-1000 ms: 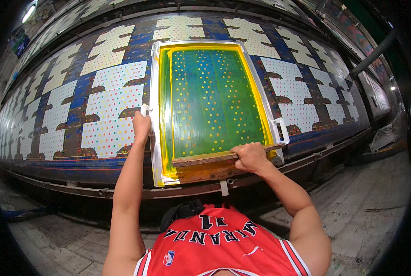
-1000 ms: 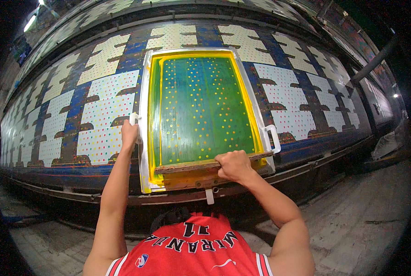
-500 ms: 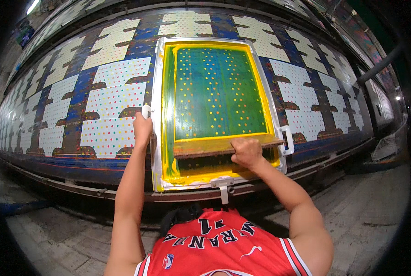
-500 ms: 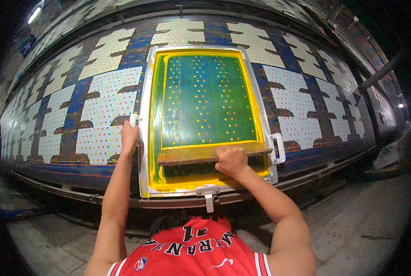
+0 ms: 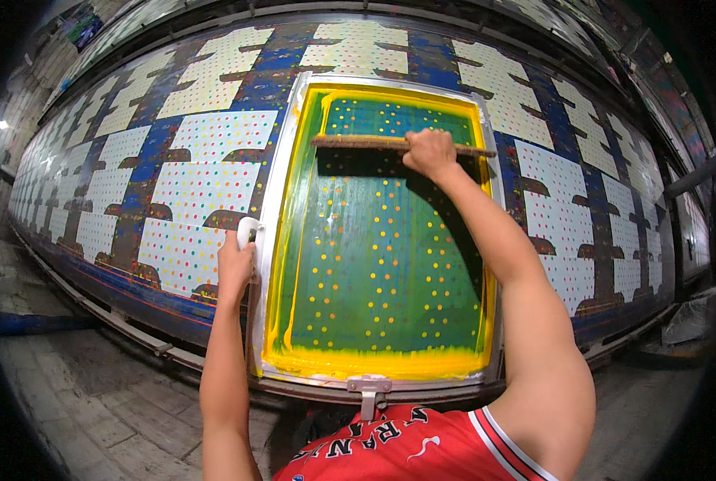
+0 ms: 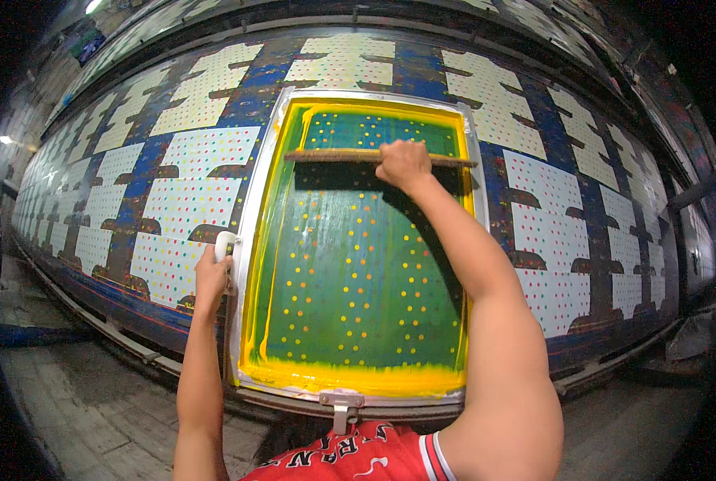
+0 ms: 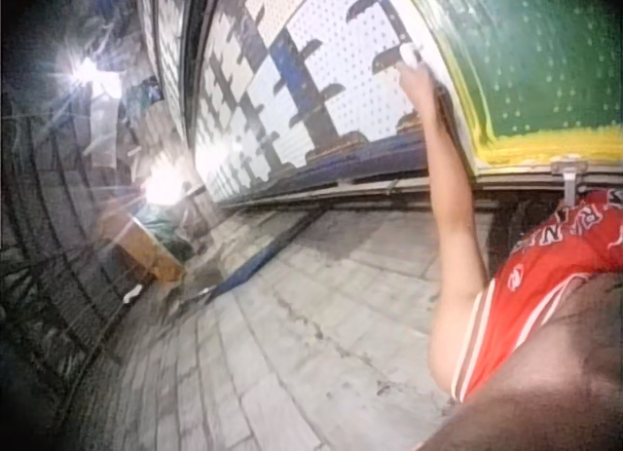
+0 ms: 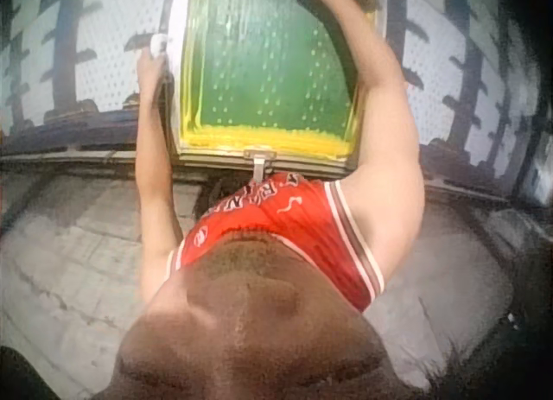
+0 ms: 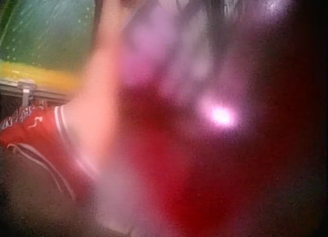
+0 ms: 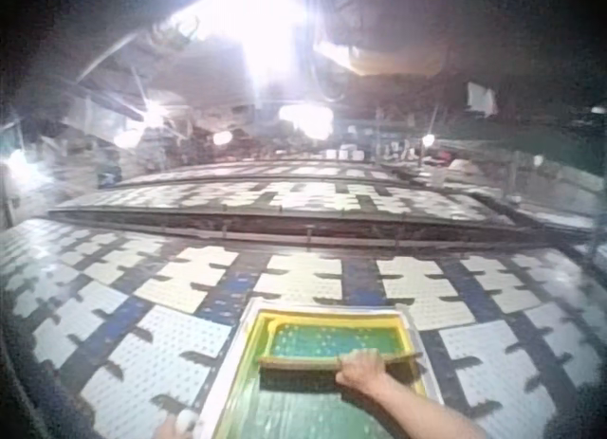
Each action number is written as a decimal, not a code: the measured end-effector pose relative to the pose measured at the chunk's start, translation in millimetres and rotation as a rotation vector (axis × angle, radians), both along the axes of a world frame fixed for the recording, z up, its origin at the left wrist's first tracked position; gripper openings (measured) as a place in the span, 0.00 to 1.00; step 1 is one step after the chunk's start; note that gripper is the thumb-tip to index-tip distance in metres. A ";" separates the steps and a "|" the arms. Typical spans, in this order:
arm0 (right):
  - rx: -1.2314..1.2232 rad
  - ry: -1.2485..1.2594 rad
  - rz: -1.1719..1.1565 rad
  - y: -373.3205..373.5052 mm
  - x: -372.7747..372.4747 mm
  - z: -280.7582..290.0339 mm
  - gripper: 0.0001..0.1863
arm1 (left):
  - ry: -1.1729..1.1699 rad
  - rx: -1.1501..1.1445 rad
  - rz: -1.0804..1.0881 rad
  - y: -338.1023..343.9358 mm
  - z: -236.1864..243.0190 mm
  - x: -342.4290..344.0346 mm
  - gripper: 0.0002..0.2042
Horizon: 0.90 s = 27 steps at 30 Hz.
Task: The person uses a squeegee to spread yellow ink across a screen printing frame placed over a patterned surface. They repeatedly pull the squeegee across the screen to transfer ink through the mesh onto the underlying material.
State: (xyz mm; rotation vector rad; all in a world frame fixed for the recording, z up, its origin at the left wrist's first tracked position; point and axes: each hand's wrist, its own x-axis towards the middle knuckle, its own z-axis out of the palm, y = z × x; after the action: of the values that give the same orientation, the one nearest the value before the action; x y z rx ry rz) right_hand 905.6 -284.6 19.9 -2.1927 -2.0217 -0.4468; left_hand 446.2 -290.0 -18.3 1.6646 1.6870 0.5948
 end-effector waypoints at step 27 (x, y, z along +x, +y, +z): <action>-0.040 -0.043 0.034 164.8 80.5 16.0 0.12 | -0.025 0.012 0.044 -1.8 7.8 8.4 0.11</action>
State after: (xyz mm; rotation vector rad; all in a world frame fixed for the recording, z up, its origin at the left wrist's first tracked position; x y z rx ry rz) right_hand 986.1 -119.8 35.9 -2.1860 -2.1052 -0.4574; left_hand 454.5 -291.8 -10.5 1.6262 1.7090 0.6451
